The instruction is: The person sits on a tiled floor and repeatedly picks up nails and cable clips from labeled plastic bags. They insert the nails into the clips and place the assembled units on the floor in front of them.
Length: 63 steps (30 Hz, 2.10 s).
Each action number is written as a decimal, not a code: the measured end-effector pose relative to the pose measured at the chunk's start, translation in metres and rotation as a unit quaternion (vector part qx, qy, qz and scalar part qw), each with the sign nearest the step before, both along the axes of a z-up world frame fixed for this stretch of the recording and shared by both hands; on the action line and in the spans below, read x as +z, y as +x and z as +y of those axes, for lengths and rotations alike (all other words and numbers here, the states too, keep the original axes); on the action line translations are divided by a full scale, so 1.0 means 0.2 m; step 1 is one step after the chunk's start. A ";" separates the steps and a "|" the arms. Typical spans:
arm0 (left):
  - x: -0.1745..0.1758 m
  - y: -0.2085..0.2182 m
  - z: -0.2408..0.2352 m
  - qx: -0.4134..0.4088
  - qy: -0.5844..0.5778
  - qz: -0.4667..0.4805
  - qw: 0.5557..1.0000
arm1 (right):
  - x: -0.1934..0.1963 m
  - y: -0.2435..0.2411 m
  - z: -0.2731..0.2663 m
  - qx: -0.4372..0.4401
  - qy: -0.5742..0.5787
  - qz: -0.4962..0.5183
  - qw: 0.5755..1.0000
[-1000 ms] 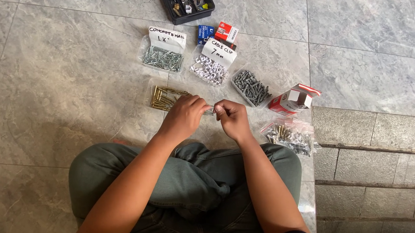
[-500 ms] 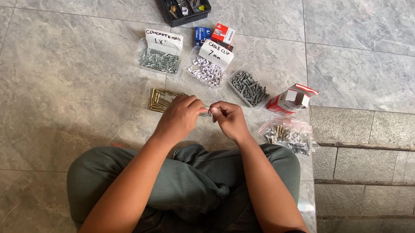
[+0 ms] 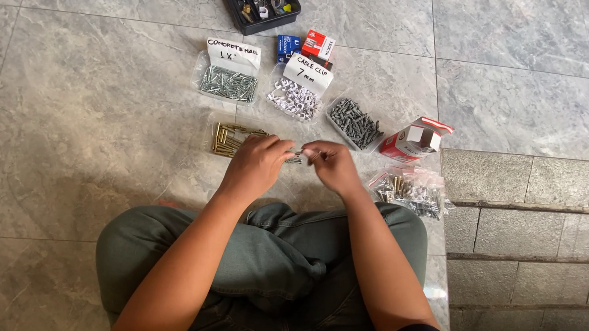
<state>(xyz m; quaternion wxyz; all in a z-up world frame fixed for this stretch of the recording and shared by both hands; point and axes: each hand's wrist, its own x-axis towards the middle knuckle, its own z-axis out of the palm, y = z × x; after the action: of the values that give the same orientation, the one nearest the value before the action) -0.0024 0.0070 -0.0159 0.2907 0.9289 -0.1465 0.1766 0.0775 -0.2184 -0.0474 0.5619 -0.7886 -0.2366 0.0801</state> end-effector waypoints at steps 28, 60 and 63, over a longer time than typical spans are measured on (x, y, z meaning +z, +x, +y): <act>-0.08 -0.02 0.04 0.019 0.017 0.124 0.992 | -0.54 0.28 -0.24 -0.166 -0.500 0.170 0.833; -0.04 0.00 0.01 -0.051 0.007 0.270 0.962 | -0.07 0.55 -0.45 -0.201 -0.321 0.102 0.920; -0.08 0.00 0.02 -0.051 0.030 0.280 0.958 | -0.33 0.65 -0.51 -0.183 -0.211 0.088 0.956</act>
<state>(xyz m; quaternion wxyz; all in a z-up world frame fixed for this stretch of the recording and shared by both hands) -0.0022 0.0110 -0.0316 0.3009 0.9407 -0.1114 -0.1102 0.2066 -0.3209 -0.1127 0.4061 -0.9090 -0.0155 0.0925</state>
